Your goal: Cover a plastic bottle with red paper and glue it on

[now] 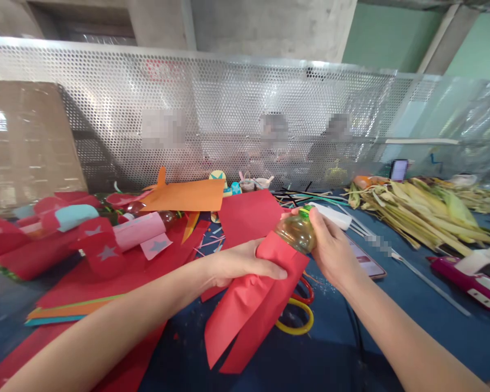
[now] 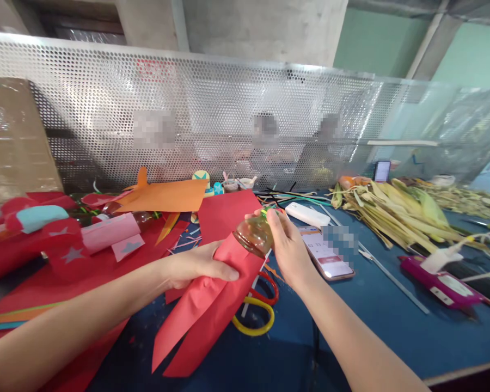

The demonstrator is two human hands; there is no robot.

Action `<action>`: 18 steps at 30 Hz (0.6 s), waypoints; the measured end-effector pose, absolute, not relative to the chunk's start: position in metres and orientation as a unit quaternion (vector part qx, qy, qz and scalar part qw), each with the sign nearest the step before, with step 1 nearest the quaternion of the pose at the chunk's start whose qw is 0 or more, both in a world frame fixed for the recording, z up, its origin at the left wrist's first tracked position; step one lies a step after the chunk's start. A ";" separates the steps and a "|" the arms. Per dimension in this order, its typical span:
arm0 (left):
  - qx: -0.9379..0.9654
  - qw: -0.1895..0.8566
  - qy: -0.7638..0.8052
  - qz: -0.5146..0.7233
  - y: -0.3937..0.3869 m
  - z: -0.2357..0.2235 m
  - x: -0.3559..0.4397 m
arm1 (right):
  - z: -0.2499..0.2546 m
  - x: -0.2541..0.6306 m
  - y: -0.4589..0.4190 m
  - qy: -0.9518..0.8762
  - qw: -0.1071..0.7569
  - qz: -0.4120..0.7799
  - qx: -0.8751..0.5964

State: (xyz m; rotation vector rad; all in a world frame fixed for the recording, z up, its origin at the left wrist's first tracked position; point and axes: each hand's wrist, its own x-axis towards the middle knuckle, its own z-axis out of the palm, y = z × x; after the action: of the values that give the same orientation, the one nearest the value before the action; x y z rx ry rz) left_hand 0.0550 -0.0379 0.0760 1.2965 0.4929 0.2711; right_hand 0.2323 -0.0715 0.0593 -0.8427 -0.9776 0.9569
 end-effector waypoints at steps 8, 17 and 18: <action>0.604 0.749 0.221 0.160 -0.042 0.078 0.058 | 0.056 0.225 -0.076 -0.466 0.685 0.413 -0.379; 0.499 0.763 0.253 0.325 -0.046 0.082 0.062 | 0.061 0.218 -0.080 -0.449 0.598 0.568 -0.343; 0.490 0.754 0.258 0.353 -0.044 0.082 0.062 | 0.057 0.215 -0.081 -0.452 0.572 0.593 -0.343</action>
State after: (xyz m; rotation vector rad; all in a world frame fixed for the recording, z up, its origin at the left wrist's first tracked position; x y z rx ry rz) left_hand 0.0625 -0.0437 0.0821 1.0685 0.5631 0.7711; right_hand 0.2153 -0.0812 0.0567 -0.8054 -1.0602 1.3898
